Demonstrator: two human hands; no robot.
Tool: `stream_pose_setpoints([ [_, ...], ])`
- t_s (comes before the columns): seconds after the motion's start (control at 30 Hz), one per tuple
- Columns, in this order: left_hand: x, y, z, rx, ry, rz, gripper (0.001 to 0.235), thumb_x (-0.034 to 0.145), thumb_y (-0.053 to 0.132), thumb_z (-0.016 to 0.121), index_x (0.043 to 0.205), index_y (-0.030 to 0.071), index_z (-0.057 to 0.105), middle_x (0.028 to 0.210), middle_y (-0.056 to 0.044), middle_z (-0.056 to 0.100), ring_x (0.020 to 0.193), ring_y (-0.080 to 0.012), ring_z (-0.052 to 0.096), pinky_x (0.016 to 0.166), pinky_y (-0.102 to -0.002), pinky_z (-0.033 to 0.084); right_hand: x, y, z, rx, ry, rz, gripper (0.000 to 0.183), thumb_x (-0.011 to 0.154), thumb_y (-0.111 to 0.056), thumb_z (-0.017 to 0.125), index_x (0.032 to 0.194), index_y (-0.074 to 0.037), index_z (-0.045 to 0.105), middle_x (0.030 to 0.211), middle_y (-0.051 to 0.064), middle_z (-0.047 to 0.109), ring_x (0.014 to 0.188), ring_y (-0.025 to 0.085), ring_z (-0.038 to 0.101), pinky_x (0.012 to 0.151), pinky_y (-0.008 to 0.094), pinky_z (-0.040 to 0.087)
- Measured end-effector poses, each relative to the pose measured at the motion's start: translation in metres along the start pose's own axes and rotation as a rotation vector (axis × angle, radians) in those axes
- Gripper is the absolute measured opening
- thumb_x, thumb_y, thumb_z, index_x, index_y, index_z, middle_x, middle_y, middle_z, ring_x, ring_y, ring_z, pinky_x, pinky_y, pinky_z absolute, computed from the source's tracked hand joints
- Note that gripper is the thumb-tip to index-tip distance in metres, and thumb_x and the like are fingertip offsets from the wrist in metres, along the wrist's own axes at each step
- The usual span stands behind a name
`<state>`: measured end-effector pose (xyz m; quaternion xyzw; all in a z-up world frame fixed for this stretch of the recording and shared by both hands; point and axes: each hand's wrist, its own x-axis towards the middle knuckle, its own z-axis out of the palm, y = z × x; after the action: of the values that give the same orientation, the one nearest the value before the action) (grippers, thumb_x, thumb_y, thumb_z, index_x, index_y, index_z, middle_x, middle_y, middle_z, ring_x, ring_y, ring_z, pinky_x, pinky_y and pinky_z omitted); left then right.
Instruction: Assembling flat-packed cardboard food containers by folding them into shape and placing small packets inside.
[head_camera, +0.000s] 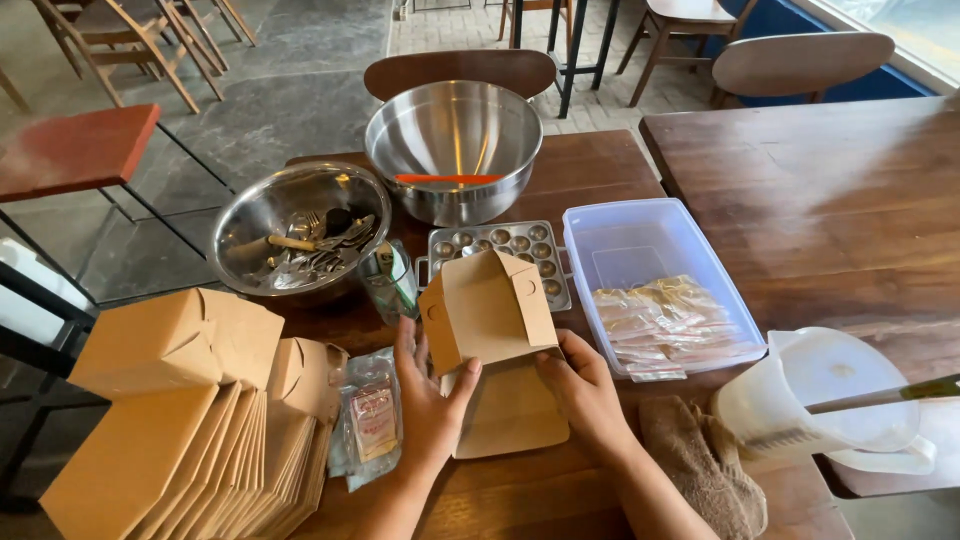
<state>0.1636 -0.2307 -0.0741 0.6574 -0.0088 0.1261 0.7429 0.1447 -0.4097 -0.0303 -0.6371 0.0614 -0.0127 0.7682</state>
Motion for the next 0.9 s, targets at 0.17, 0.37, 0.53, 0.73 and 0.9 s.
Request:
stream_pose_setpoints([
  [0.17,0.003,0.005,-0.006,-0.079,-0.105,0.010,0.068,0.086,0.023,0.073,0.146,0.005,0.047,0.136,-0.014,0.067,0.125,-0.0259,0.066,0.106,-0.036,0.055,0.000,-0.003,-0.002,-0.262,-0.077,0.019,0.044,0.090,-0.030,0.063,0.128,-0.010,0.057,0.099,0.001,0.067,0.087,0.010,0.057,0.075,0.027,0.046],
  [0.37,0.005,-0.019,-0.017,-0.092,-0.052,0.118,0.057,0.094,0.011,0.062,0.147,0.001,0.045,0.132,-0.016,0.066,0.116,-0.0236,0.067,0.096,-0.034,0.056,-0.059,0.011,-0.038,-0.881,0.054,-0.484,0.065,0.086,-0.031,0.074,0.145,-0.011,0.052,0.160,0.015,0.044,0.148,0.028,0.043,0.119,0.044,0.036],
  [0.53,-0.001,-0.039,-0.017,-0.121,-0.032,0.185,0.056,0.097,0.007,0.056,0.151,-0.001,0.040,0.147,-0.019,0.056,0.134,-0.0271,0.057,0.112,-0.039,0.048,-0.113,0.073,-0.098,-1.199,0.353,-0.599,0.053,0.081,-0.031,0.078,0.130,-0.015,0.067,0.149,0.011,0.059,0.143,0.030,0.052,0.121,0.045,0.040],
  [0.73,0.000,-0.057,-0.016,-0.204,-0.077,0.184,0.051,0.100,0.015,0.052,0.149,0.003,0.042,0.143,-0.015,0.057,0.132,-0.0263,0.057,0.109,-0.042,0.049,-0.141,0.102,-0.133,-1.592,0.547,-0.473,0.048,0.090,-0.043,0.062,0.137,-0.034,0.064,0.157,0.004,0.054,0.154,0.032,0.042,0.124,0.046,0.032],
  [0.9,0.002,-0.074,-0.022,-0.370,-0.079,0.121,0.053,0.100,0.017,0.052,0.149,0.002,0.041,0.142,-0.017,0.057,0.129,-0.0264,0.057,0.110,-0.040,0.047,-0.136,0.091,-0.154,-1.484,0.442,-0.334,0.068,0.077,-0.043,0.077,0.140,-0.025,0.062,0.141,0.005,0.064,0.140,0.027,0.053,0.110,0.045,0.048],
])
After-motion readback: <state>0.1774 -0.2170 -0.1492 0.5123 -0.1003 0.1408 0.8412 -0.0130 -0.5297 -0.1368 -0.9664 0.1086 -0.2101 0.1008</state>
